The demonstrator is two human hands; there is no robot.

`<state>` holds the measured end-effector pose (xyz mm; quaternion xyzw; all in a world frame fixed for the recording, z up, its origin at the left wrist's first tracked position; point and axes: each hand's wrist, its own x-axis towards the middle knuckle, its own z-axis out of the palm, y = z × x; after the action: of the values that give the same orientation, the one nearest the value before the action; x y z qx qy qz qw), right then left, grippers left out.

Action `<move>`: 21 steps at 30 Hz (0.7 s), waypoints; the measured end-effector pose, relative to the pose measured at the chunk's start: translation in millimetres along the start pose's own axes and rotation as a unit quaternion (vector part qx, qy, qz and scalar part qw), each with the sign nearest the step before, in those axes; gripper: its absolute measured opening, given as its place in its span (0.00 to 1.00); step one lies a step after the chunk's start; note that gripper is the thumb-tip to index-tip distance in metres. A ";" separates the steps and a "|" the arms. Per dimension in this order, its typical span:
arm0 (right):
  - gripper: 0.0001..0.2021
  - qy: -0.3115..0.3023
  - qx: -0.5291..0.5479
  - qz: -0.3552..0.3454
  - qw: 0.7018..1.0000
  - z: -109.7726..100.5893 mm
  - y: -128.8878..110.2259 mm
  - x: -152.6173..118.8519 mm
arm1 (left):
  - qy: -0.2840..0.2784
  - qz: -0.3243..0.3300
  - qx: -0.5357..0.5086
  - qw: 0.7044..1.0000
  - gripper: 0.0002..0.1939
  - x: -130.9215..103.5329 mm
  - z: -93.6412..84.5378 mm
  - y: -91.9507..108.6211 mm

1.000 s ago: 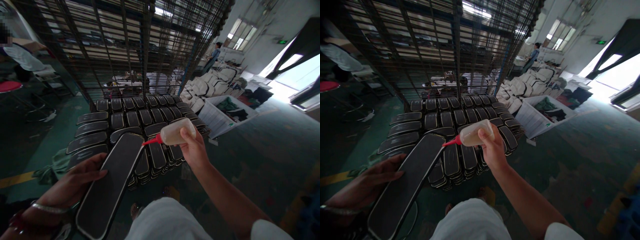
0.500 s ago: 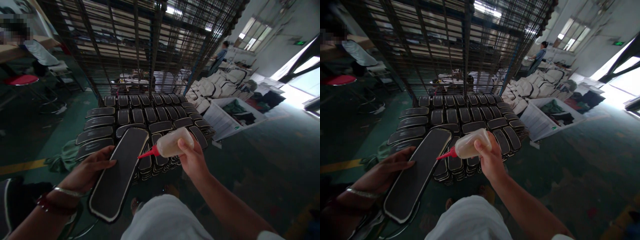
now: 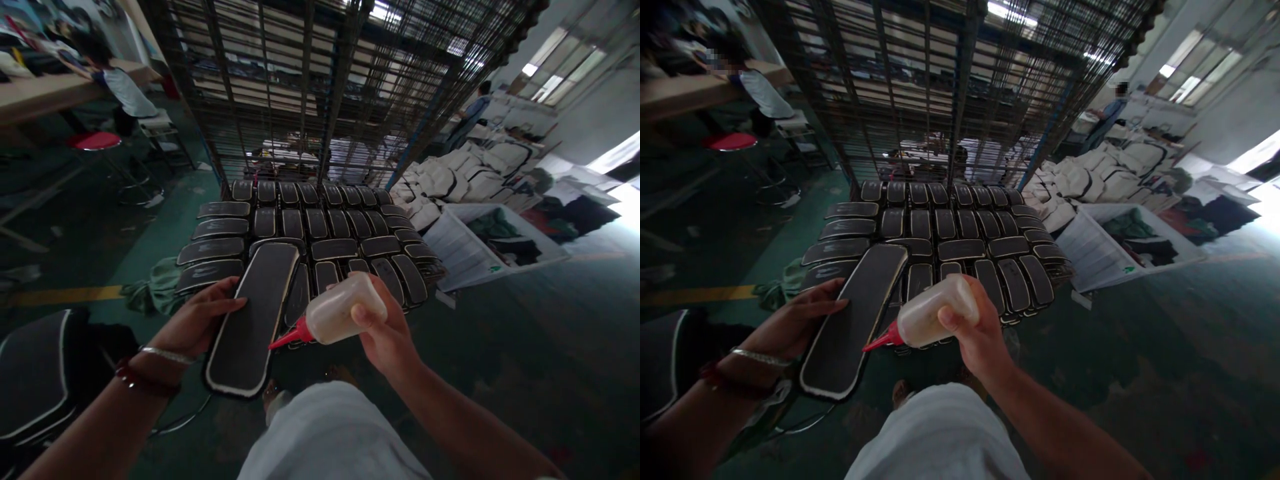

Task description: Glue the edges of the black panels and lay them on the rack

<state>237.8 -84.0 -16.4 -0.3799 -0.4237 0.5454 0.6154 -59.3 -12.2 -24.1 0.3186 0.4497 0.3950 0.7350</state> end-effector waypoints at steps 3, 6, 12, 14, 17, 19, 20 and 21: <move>0.28 -0.034 -0.004 -0.001 0.999 -1.9 2.3 -1.8 | 0.026 0.012 -0.018 0.999 0.27 -3.6 3.2 -3.4; 0.27 -0.057 -0.006 -0.004 0.998 -5.1 5.6 -2.3 | 0.051 0.010 -0.031 0.998 0.24 -6.9 4.6 -6.2; 0.27 -0.065 -0.017 -0.005 0.998 -8.0 4.7 0.9 | 0.124 0.019 -0.068 0.990 0.23 -8.6 2.9 -12.0; 0.28 -0.058 -0.018 -0.001 0.998 -7.3 2.1 3.0 | 0.150 0.026 -0.083 0.985 0.23 -9.5 3.3 -14.5; 0.28 -0.034 -0.016 -0.011 0.999 -6.2 -0.8 6.2 | 0.176 0.034 -0.114 0.977 0.20 -11.3 5.7 -19.4; 0.27 -0.012 -0.017 -0.033 0.999 -6.8 -0.9 8.0 | 0.190 0.035 -0.145 0.970 0.18 -11.5 7.9 -23.9; 0.27 -0.001 -0.019 -0.045 0.999 -7.7 -0.3 8.7 | 0.199 0.034 -0.162 0.966 0.18 -11.1 8.9 -26.5; 0.27 0.010 -0.023 -0.055 0.998 -9.1 0.9 9.1 | 0.210 0.031 -0.180 0.961 0.18 -10.5 9.7 -29.4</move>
<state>246.4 -74.9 -19.5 -0.3753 -0.4504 0.4969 0.6398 -44.8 -36.7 -40.2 0.1051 0.5055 0.5501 0.6564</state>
